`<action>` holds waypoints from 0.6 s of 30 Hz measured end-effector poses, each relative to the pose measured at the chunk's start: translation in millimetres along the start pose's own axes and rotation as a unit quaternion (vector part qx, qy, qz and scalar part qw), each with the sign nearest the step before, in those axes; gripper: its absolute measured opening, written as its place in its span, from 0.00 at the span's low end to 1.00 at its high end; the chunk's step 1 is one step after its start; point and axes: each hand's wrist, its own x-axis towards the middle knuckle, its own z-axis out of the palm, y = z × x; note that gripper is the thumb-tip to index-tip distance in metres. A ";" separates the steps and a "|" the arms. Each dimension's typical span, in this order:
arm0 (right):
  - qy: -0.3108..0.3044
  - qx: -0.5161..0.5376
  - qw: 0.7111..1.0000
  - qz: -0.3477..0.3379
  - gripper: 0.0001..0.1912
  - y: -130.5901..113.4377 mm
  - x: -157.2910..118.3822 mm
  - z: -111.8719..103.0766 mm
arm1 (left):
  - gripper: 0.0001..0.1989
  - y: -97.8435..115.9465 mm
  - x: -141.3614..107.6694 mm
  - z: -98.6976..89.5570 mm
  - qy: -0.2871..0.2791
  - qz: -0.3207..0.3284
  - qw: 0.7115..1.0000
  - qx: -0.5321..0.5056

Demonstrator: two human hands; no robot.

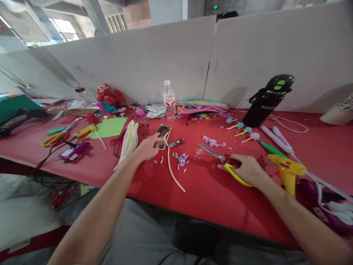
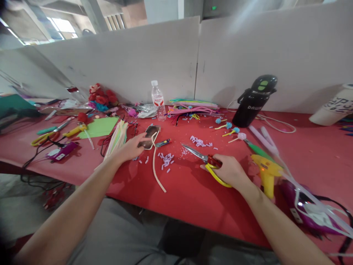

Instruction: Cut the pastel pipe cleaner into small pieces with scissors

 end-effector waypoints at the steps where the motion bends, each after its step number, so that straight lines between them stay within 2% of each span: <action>1: -0.001 -0.001 1.000 0.000 0.26 0.6 0.2 0.3 | 0.33 1.3 0.5 1.1 -0.007 -0.002 1.000 0.001; 4: -0.004 -0.008 1.000 -0.003 0.26 2.8 0.5 1.2 | 0.33 1.6 1.1 1.7 -0.015 -0.001 1.000 0.001; 10: -0.001 -0.010 1.000 -0.007 0.26 2.4 0.3 1.3 | 0.35 -7.1 -1.4 -4.8 0.018 -0.006 1.000 -0.003; 18: -0.004 -0.004 1.000 -0.010 0.27 3.9 0.4 2.3 | 0.35 -18.2 -0.2 -1.9 0.000 -0.037 0.999 0.000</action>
